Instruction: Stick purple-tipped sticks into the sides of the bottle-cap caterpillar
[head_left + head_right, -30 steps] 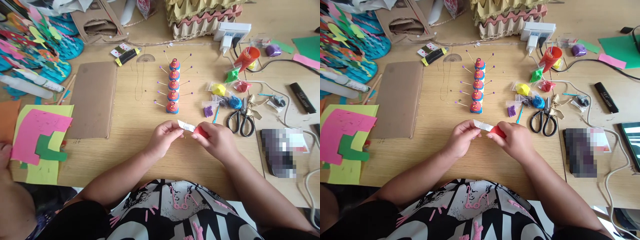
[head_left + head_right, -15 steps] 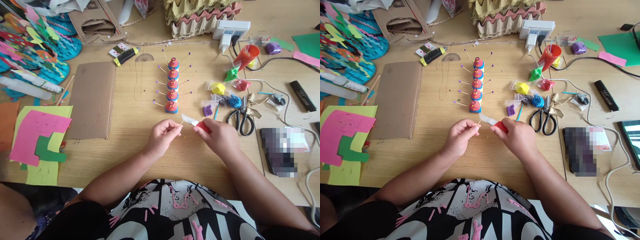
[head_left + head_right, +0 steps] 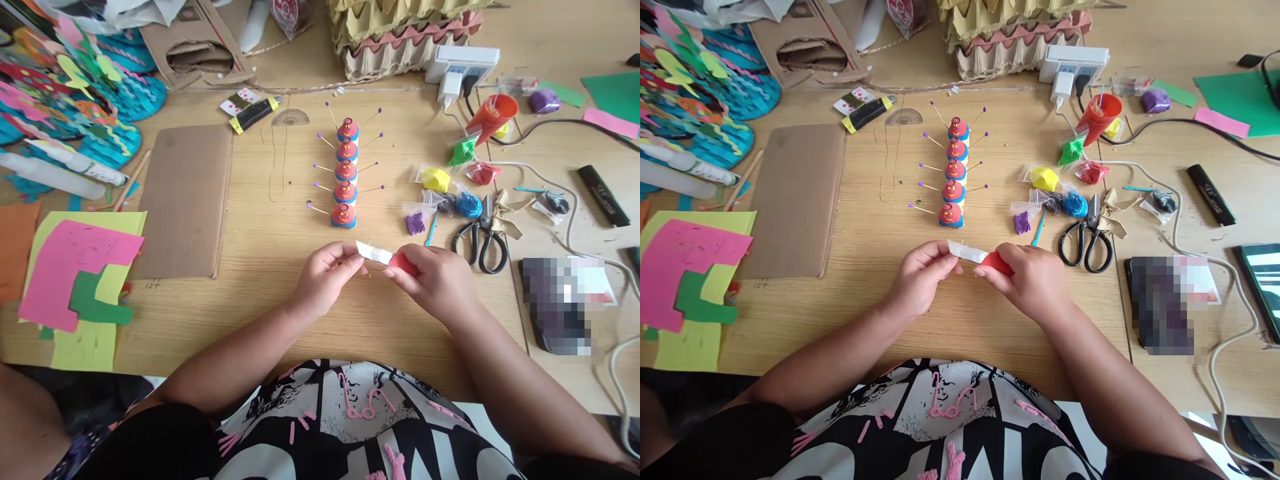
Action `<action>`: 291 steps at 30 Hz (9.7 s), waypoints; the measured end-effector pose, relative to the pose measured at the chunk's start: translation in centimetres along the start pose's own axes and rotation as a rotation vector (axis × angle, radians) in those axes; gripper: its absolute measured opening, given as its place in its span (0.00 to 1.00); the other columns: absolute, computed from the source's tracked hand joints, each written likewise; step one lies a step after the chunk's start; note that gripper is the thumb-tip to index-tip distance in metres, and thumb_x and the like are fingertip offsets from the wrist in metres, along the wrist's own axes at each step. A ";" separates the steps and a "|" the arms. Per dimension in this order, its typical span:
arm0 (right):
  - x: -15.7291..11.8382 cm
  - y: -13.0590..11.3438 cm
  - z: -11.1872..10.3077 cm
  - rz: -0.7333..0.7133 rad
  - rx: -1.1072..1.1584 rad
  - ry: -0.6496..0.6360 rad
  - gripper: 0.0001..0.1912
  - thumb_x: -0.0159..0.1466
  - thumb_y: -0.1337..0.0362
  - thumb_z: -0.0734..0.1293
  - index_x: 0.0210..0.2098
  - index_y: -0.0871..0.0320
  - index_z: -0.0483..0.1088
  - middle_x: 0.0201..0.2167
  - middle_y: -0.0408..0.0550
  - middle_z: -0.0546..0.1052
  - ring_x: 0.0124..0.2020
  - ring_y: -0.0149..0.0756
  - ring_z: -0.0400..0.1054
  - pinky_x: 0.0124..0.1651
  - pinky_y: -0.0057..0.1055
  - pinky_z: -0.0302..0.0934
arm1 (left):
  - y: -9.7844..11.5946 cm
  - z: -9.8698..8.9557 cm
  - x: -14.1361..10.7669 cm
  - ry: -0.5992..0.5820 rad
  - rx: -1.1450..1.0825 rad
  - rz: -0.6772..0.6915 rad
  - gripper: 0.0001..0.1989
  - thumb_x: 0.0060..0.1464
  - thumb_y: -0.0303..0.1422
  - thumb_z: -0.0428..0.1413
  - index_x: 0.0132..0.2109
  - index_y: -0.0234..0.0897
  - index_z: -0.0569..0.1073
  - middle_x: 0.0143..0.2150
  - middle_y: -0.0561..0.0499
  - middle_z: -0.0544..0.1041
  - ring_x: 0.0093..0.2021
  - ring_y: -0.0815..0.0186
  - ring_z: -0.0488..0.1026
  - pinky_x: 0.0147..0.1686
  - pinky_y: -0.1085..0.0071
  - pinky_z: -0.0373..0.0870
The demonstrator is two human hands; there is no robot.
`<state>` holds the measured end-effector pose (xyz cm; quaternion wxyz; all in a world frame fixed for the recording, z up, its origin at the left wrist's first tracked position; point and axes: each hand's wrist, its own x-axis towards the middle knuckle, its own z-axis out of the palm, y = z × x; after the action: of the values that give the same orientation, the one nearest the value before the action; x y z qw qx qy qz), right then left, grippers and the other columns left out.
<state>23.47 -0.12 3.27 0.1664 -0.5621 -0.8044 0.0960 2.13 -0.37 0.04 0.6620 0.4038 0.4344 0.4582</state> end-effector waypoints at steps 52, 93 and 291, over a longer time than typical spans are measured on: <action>-0.3 -0.1 0.0 0.016 0.007 -0.008 0.37 0.69 0.33 0.52 0.29 0.57 0.72 0.16 0.43 0.66 0.20 0.31 0.56 0.27 0.29 0.42 | 0.5 0.2 -0.6 0.045 0.226 0.154 0.10 0.61 0.39 0.63 0.37 0.37 0.77 0.33 0.51 0.80 0.32 0.70 0.73 0.35 0.73 0.70; -0.1 -0.2 -0.1 0.029 -0.007 -0.019 0.38 0.69 0.32 0.50 0.27 0.57 0.69 0.16 0.45 0.65 0.20 0.32 0.56 0.27 0.30 0.41 | 0.5 0.1 -0.4 0.046 0.169 0.076 0.12 0.61 0.42 0.62 0.44 0.38 0.81 0.34 0.50 0.82 0.35 0.67 0.79 0.39 0.72 0.74; 8.8 -0.6 5.6 0.375 0.776 0.059 0.12 0.61 0.57 0.70 0.27 0.58 0.72 0.20 0.41 0.71 0.21 0.27 0.56 0.25 0.28 0.51 | 3.0 -7.2 9.6 -0.045 1.078 0.552 0.17 0.47 0.38 0.72 0.45 0.46 0.81 0.44 0.55 0.86 0.46 0.57 0.82 0.51 0.59 0.68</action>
<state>18.08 8.07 -0.26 0.3677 -0.5971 -0.5875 0.4039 -3.50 10.55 -1.28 0.2298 0.7896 0.4706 0.3199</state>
